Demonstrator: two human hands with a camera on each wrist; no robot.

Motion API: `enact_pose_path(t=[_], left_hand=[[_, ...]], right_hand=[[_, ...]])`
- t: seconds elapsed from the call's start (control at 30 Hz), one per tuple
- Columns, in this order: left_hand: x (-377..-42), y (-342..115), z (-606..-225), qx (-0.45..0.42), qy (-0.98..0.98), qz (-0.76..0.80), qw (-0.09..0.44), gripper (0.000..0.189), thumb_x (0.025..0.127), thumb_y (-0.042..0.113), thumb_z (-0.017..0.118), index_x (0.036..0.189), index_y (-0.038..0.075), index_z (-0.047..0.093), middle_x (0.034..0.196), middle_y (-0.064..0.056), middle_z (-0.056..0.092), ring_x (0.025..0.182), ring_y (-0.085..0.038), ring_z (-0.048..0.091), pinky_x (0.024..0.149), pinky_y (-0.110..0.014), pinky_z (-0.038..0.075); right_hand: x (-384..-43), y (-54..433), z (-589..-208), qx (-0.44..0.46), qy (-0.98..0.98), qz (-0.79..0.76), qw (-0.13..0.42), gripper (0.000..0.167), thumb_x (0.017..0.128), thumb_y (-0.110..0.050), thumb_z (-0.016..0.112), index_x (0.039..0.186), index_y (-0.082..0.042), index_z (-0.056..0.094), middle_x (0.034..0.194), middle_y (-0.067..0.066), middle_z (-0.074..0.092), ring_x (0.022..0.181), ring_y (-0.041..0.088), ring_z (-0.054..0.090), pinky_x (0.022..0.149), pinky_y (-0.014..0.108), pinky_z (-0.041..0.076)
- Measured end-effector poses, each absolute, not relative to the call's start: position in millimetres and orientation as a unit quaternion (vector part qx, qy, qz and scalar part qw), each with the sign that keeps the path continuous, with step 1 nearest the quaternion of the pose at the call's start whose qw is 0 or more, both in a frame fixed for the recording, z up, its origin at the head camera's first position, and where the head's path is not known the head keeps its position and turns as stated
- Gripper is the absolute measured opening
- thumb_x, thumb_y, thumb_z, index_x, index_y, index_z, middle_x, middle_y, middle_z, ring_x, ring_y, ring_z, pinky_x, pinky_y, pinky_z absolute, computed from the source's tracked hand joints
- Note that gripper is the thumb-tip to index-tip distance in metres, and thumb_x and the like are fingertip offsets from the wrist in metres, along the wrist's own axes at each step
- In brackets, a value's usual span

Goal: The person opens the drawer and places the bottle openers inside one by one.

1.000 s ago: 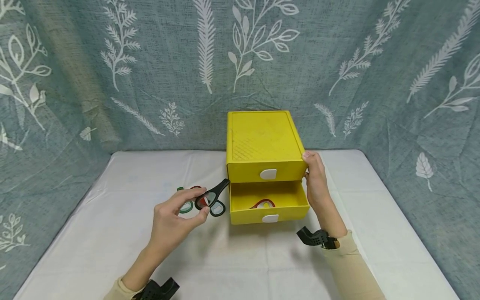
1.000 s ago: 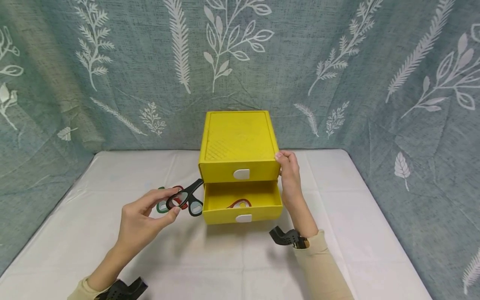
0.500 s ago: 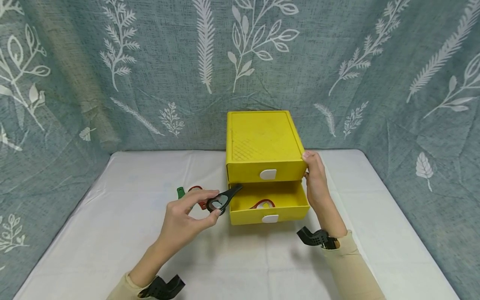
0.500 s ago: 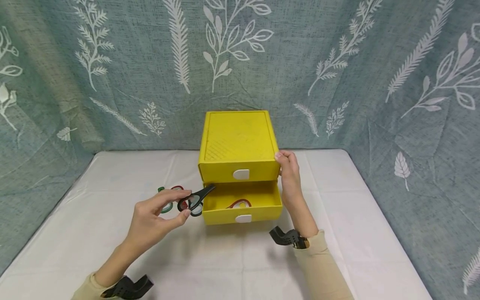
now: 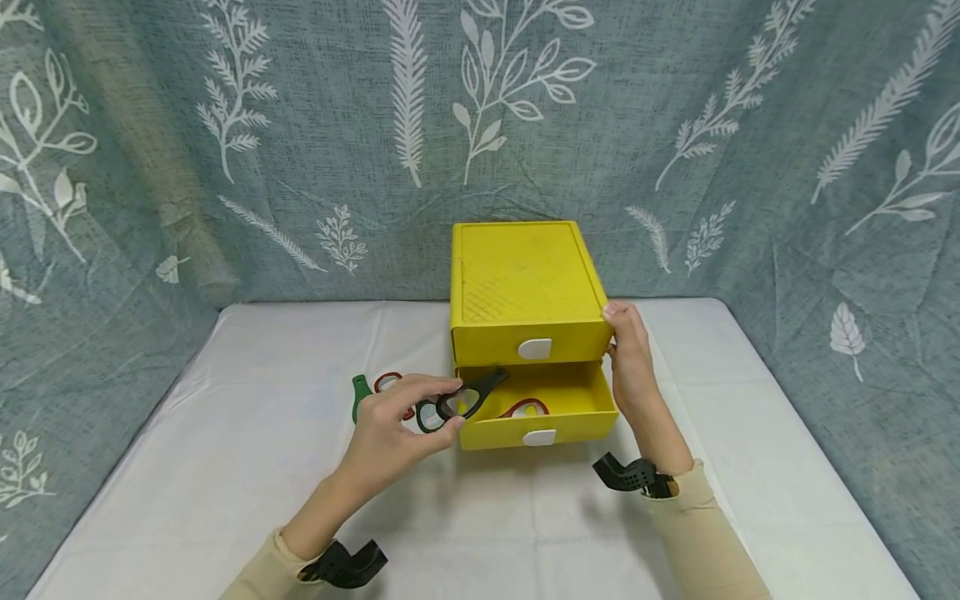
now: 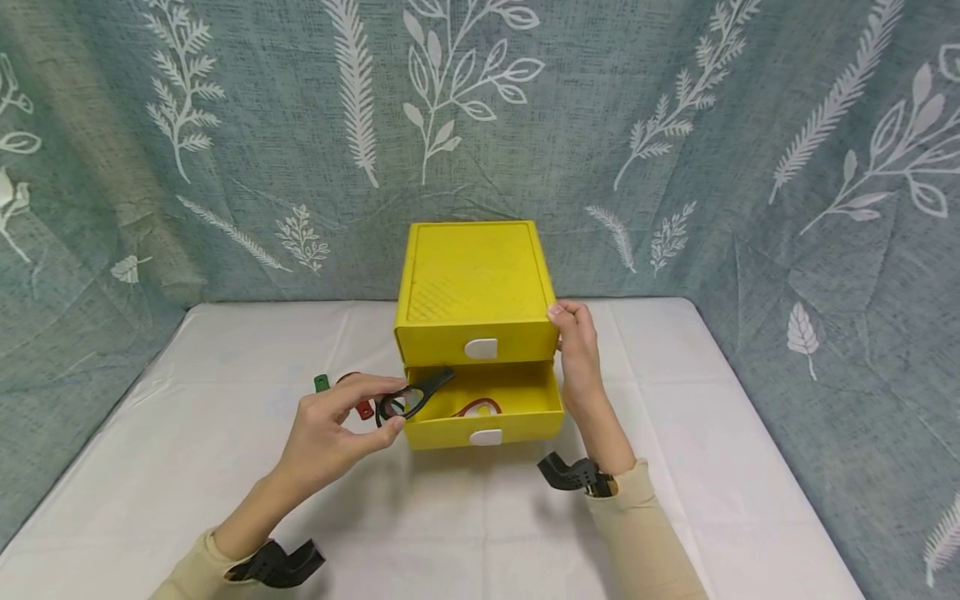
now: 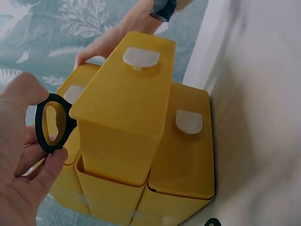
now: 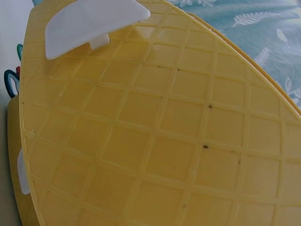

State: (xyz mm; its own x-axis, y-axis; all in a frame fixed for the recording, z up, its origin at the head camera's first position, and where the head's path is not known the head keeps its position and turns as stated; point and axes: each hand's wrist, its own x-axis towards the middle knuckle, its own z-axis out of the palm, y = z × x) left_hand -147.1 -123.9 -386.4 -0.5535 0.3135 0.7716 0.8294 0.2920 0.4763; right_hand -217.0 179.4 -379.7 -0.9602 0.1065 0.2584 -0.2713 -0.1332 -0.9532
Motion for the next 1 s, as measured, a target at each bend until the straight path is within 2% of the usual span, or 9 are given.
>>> enact_pose_path(t=[0.17,0.47,0.53,0.67,0.7,0.77,0.87,0.9,1.0], left_hand=[[-149.2,-119.6,-388.4,-0.396,-0.74,-0.474,0.264,0.038,0.075,0.003,0.08,0.111,0.002,0.071,0.105,-0.008,0.071,0.09,-0.021,0.068,0.079,-0.02,0.05],[-152.5,-108.9,-388.4,-0.385,-0.762,-0.458,0.249,0.032,0.08,0.007,0.08,0.111,0.004,0.072,0.124,-0.01,0.066,0.112,-0.024,0.063,0.094,-0.027,0.047],[-152.3,-109.9,-386.4,-0.381,-0.761,-0.453,0.266,0.03,0.08,0.006,0.08,0.109,0.005,0.072,0.124,-0.009,0.066,0.111,-0.024,0.063,0.093,-0.026,0.047],[-149.7,-119.2,-376.1,-0.353,-0.742,-0.465,0.329,0.021,0.079,-0.001,0.077,0.1,0.004,0.074,0.112,-0.01,0.07,0.087,-0.02,0.067,0.068,-0.016,0.048],[-148.5,-122.7,-371.8,-0.34,-0.738,-0.47,0.344,0.02,0.078,-0.004,0.076,0.097,0.002,0.074,0.109,-0.012,0.071,0.084,-0.021,0.067,0.066,-0.016,0.048],[-145.4,-131.5,-363.7,-0.308,-0.736,-0.483,0.36,0.02,0.077,-0.01,0.074,0.095,-0.001,0.073,0.105,-0.015,0.07,0.083,-0.023,0.066,0.067,-0.015,0.048],[-144.6,-149.3,-361.0,-0.258,-0.748,-0.493,0.362,0.023,0.075,-0.017,0.074,0.095,-0.005,0.072,0.106,-0.019,0.069,0.095,-0.028,0.066,0.083,-0.021,0.05],[-146.5,-156.5,-363.7,-0.245,-0.755,-0.492,0.358,0.025,0.075,-0.017,0.074,0.097,-0.005,0.072,0.107,-0.019,0.069,0.097,-0.026,0.066,0.087,-0.023,0.049],[-156.4,-179.1,-381.0,-0.203,-0.781,-0.489,0.332,0.03,0.077,-0.013,0.077,0.105,-0.002,0.072,0.112,-0.014,0.069,0.101,-0.018,0.064,0.086,-0.022,0.049]], right_hand=[[-216.4,178.7,-379.2,0.064,-0.64,0.755,0.127,0.021,0.095,-0.029,0.048,0.104,-0.01,0.048,0.108,0.006,0.047,0.095,0.02,0.045,0.084,0.038,0.032],[-216.7,179.5,-381.5,0.069,-0.641,0.754,0.125,0.021,0.095,-0.029,0.048,0.104,-0.01,0.048,0.11,0.007,0.047,0.101,0.021,0.044,0.086,0.039,0.031],[-216.9,179.4,-382.0,0.07,-0.641,0.754,0.122,0.021,0.095,-0.028,0.048,0.103,-0.01,0.048,0.111,0.007,0.047,0.102,0.021,0.043,0.085,0.039,0.03],[-217.3,178.8,-382.0,0.072,-0.64,0.755,0.12,0.021,0.095,-0.029,0.048,0.103,-0.009,0.047,0.11,0.007,0.047,0.102,0.021,0.043,0.084,0.039,0.029],[-217.3,178.7,-381.8,0.072,-0.641,0.755,0.122,0.021,0.095,-0.029,0.048,0.103,-0.009,0.048,0.109,0.007,0.047,0.102,0.021,0.043,0.085,0.039,0.029],[-217.4,178.7,-381.3,0.072,-0.642,0.753,0.125,0.022,0.095,-0.029,0.048,0.103,-0.009,0.048,0.108,0.007,0.047,0.1,0.021,0.044,0.084,0.039,0.029],[-217.3,178.9,-380.6,0.071,-0.645,0.75,0.127,0.022,0.095,-0.029,0.048,0.104,-0.009,0.048,0.108,0.007,0.048,0.1,0.021,0.044,0.085,0.039,0.03],[-217.2,179.0,-380.4,0.07,-0.645,0.75,0.128,0.022,0.095,-0.029,0.048,0.104,-0.009,0.048,0.108,0.007,0.048,0.1,0.021,0.044,0.085,0.039,0.031],[-216.9,179.5,-380.1,0.067,-0.645,0.75,0.13,0.021,0.095,-0.029,0.048,0.104,-0.009,0.049,0.108,0.007,0.048,0.1,0.021,0.044,0.085,0.04,0.031]])
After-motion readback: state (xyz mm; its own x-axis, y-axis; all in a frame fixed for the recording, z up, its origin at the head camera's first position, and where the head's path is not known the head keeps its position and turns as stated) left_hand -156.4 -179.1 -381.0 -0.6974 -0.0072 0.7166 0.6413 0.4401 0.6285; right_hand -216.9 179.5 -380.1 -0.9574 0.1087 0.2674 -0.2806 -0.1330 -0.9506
